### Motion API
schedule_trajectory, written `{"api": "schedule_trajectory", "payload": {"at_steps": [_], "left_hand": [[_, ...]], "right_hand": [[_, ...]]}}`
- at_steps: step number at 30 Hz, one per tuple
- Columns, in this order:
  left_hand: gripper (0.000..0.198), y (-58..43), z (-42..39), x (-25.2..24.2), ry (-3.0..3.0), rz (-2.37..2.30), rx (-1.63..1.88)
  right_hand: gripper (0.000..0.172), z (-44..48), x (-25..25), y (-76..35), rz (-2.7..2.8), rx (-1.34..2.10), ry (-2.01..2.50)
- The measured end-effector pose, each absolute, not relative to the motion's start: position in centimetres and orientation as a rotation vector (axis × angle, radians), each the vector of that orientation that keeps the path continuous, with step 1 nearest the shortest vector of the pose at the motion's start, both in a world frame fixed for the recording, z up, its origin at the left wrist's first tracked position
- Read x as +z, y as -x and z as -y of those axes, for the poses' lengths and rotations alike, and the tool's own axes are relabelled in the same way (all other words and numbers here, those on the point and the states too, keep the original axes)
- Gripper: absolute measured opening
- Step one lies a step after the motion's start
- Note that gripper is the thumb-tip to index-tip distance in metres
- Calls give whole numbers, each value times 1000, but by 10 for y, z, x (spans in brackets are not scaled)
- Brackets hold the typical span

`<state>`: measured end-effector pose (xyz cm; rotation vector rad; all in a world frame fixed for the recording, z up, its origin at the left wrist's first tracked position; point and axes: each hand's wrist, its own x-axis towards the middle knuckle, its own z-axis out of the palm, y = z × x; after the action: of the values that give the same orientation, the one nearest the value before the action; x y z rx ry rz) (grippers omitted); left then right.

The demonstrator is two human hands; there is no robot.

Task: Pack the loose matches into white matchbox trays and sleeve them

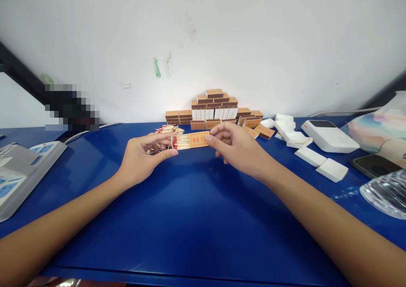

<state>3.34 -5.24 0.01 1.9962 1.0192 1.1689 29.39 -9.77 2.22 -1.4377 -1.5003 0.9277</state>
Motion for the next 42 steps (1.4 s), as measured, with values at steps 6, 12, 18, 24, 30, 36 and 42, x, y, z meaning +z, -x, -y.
{"api": "schedule_trajectory", "payload": {"at_steps": [6, 12, 18, 24, 30, 36, 42], "left_hand": [[50, -35, 54, 0, -1952, -1034, 1207], [49, -35, 57, 0, -2004, -1001, 1165], [60, -36, 64, -3, -2250, -825, 1200], [59, -38, 71, -1, -2384, -730, 1229], [45, -38, 70, -1, -2511, -706, 1401], [40, -26, 41, 15, -2501, -996, 1360], [35, -40, -32, 33, -2156, -1324, 1266]], "right_hand": [[48, 109, 22, -276, 1507, 815, 1475], [49, 117, 16, -267, 1600, 813, 1451], [50, 128, 13, -260, 1885, 825, 1269], [50, 134, 9, -256, 2068, 666, 1292], [45, 133, 12, -255, 2068, 615, 1374], [51, 125, 12, -264, 2018, 430, 1414], [38, 109, 8, -279, 2006, 224, 1503]]}}
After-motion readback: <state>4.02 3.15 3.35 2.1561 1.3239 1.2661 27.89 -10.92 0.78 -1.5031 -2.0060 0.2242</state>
